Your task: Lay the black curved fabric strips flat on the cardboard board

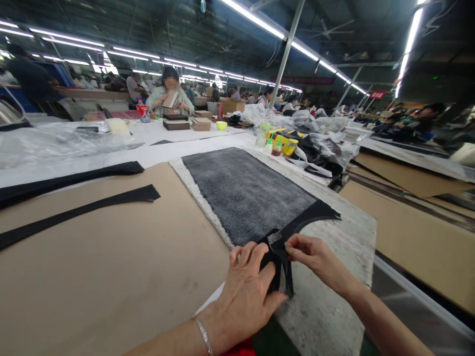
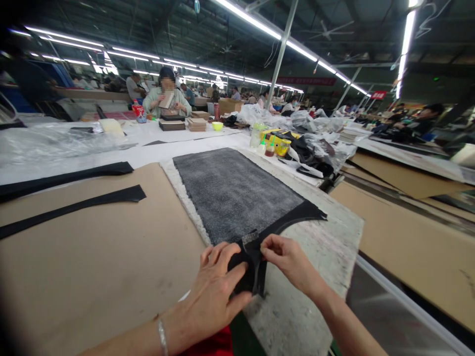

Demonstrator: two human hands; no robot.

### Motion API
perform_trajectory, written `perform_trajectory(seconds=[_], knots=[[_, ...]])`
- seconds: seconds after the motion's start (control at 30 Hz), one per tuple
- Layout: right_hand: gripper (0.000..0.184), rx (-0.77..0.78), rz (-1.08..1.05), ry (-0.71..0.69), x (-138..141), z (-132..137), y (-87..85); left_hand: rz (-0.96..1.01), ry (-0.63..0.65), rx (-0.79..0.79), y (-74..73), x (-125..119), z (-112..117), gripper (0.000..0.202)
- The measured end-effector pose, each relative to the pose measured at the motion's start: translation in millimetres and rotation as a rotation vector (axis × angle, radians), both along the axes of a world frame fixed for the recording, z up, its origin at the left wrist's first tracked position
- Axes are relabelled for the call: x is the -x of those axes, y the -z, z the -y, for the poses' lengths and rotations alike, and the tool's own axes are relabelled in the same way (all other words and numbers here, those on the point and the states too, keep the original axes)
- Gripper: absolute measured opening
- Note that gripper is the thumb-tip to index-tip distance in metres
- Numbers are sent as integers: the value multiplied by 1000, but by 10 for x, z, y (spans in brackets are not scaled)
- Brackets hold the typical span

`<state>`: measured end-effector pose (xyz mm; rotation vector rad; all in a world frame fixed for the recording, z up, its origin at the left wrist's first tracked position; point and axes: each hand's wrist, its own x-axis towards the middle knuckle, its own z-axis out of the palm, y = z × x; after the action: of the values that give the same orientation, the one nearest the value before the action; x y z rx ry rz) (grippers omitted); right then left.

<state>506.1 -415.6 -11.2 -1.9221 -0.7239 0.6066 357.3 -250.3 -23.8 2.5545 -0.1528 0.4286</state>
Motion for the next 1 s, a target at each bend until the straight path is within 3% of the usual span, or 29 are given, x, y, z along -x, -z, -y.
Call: perform_trajectory(seconds=[0.1,0.27,0.33,0.43,0.53,0.6,0.73,0.8,0.83,0.93,1.0], knots=[[26,50,114,-5,36,-38,46,-234,-81,233,-56,-67,108,50],[28,49,182,-27,112,-39,28,-540,-233,793,81,-288,208,13],[28,42,222,-28,121,37,-8,-598,-253,937,106,-365,211,12],[28,98,286,-114,126,215,-32,-667,-253,1091,19,-444,178,12],[50,137,293,-209,142,340,33,-691,-205,1277,-159,-511,132,8],[54,108,353,-144,150,347,115,-686,-148,1369,-265,-561,120,8],[26,-51,433,133,69,284,264,-584,16,1448,-340,-604,131,20],[30,-103,357,296,-67,303,289,-460,127,1297,-294,-561,119,33],[33,-148,311,398,-164,340,283,-380,155,1116,-250,-525,105,36],[42,-344,255,707,-535,568,171,-165,102,346,-66,-404,51,26],[43,-403,311,841,-789,806,5,-100,60,-12,61,-353,27,22]])
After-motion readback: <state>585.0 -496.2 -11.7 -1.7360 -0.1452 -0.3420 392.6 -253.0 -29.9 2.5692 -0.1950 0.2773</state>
